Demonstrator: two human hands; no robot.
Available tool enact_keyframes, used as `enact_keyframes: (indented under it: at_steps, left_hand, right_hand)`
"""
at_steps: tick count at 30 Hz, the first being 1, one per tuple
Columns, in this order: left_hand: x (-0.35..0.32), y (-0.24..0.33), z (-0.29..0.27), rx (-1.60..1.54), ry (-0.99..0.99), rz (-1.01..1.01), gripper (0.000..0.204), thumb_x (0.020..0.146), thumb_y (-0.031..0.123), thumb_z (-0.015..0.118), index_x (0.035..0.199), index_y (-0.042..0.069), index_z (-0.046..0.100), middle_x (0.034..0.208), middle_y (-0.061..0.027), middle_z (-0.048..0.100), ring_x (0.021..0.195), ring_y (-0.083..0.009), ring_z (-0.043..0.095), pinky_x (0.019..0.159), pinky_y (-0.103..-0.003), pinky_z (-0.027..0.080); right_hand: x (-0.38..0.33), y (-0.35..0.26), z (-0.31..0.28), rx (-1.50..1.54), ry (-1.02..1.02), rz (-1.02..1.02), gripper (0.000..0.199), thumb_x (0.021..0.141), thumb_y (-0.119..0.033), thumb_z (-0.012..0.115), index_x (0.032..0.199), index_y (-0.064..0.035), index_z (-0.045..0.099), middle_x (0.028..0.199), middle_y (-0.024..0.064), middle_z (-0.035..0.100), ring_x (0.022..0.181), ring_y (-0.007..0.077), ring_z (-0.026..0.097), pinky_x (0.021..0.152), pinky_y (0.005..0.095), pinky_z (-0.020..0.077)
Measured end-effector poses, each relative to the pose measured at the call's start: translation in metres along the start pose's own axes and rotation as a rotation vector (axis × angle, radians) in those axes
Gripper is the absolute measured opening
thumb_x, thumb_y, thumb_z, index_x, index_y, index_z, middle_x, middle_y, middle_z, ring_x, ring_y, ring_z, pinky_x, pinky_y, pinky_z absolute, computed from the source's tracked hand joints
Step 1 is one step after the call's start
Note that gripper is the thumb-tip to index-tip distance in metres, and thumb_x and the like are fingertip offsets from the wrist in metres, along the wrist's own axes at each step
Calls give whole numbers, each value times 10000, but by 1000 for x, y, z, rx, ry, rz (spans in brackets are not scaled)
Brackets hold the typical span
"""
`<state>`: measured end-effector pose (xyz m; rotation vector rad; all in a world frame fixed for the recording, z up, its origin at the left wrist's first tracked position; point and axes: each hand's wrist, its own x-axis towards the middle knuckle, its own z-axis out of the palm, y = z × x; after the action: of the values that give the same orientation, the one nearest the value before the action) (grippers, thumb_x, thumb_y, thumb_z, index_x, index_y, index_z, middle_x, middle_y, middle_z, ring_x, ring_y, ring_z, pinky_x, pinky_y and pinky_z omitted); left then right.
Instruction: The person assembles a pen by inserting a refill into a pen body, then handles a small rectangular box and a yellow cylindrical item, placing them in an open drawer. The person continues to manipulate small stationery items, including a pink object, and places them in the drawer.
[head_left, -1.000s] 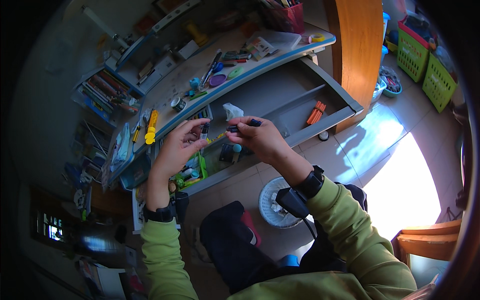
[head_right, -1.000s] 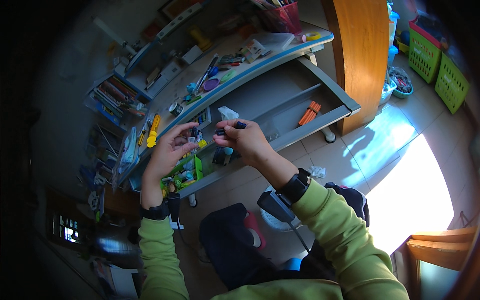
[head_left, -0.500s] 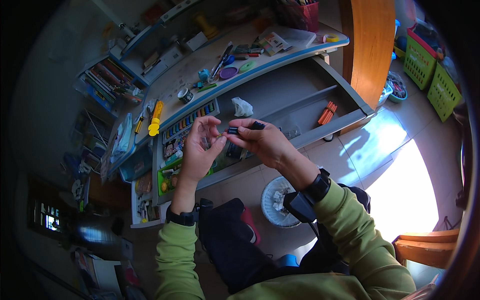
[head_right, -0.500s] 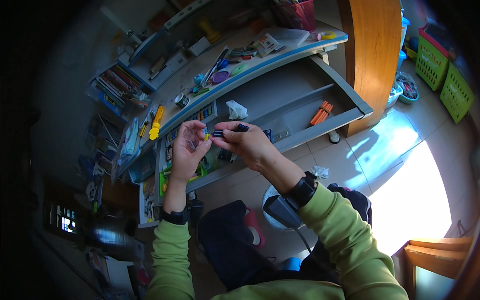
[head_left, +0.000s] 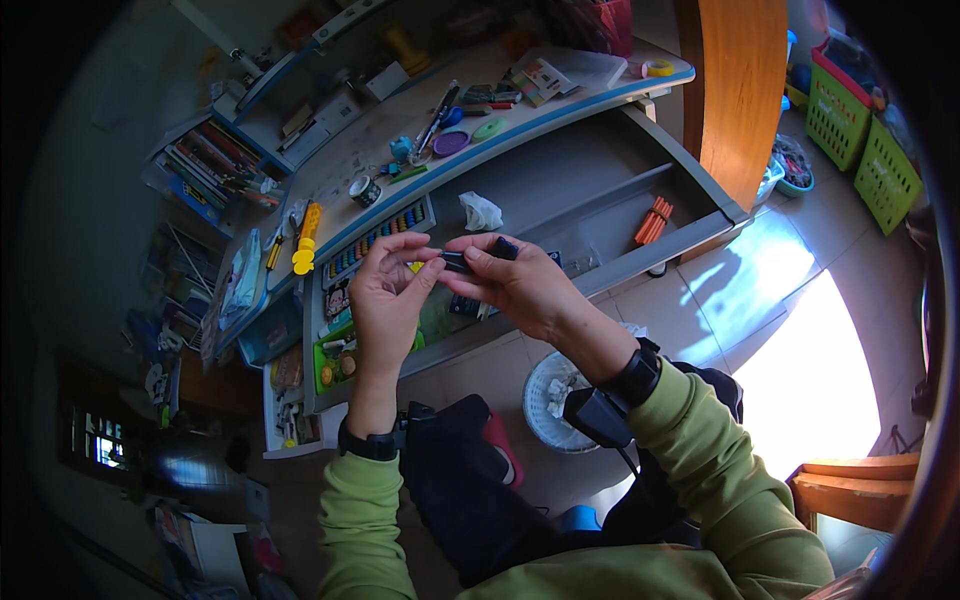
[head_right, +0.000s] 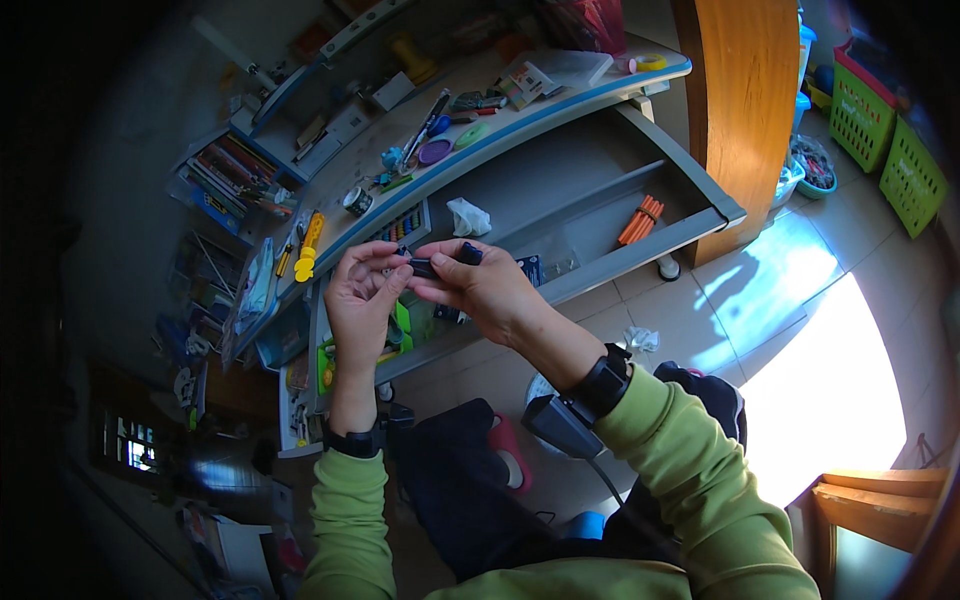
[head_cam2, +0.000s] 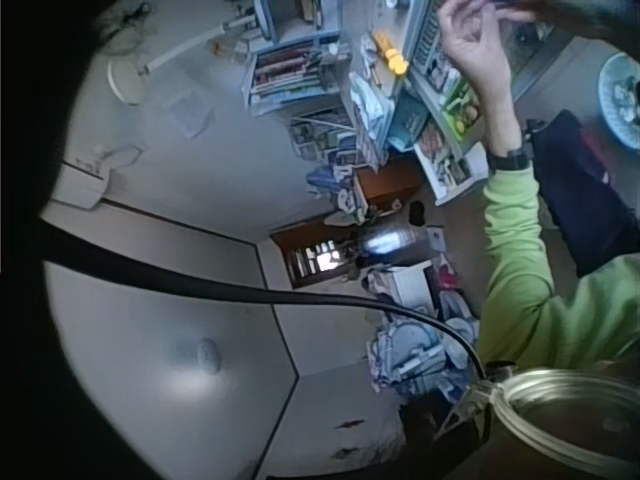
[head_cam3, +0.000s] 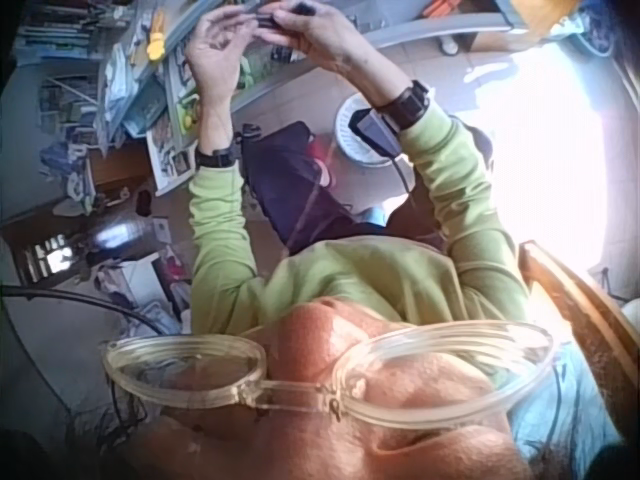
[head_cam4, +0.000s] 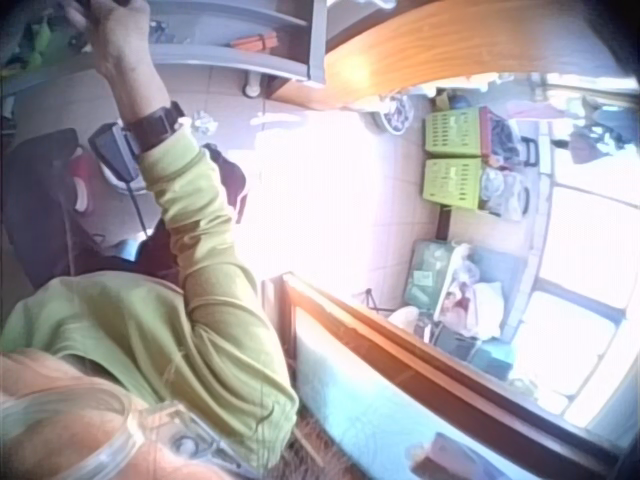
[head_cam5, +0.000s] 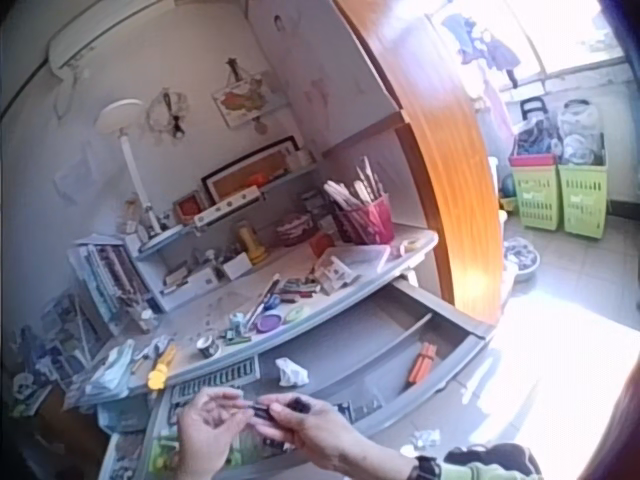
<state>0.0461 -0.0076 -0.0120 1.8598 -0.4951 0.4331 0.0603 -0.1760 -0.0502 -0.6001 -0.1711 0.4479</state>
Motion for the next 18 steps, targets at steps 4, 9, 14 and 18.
enact_keyframes:
  at_steps: [4, 9, 14, 18]
  left_hand:
    - [4, 2, -6, -114, -26, -67, 273, 876, 18, 702, 1119, 8, 578, 949, -63, 687, 700, -27, 583, 567, -158, 402]
    - [17, 16, -31, -268, -241, -192, 257, 886, 69, 706, 1111, 35, 586, 927, -43, 676, 734, -28, 581, 542, -156, 375]
    - [28, 32, -31, -114, -414, -286, 262, 879, 87, 715, 1106, 38, 596, 938, -39, 661, 785, -53, 606, 627, -172, 450]
    - [40, 35, -24, -62, -591, -355, 273, 877, 82, 711, 1118, 40, 591, 953, -25, 642, 838, -58, 612, 697, -181, 481]
  right_hand:
    - [1, 0, -3, -10, 6, 23, 219, 1016, -122, 491, 1162, 27, 558, 1042, 132, 643, 925, 201, 681, 818, 272, 592]
    - [6, -16, -22, -79, -198, 151, 231, 1024, -137, 442, 1122, 31, 567, 910, 113, 663, 748, 151, 662, 682, 252, 579]
    - [4, -22, -23, -97, -249, 351, 282, 1006, -94, 379, 1174, 65, 541, 984, 175, 659, 865, 224, 690, 765, 302, 596]
    - [2, -19, -15, 0, -234, 383, 277, 955, -28, 382, 1157, 82, 536, 1075, 222, 612, 1006, 326, 674, 865, 349, 595]
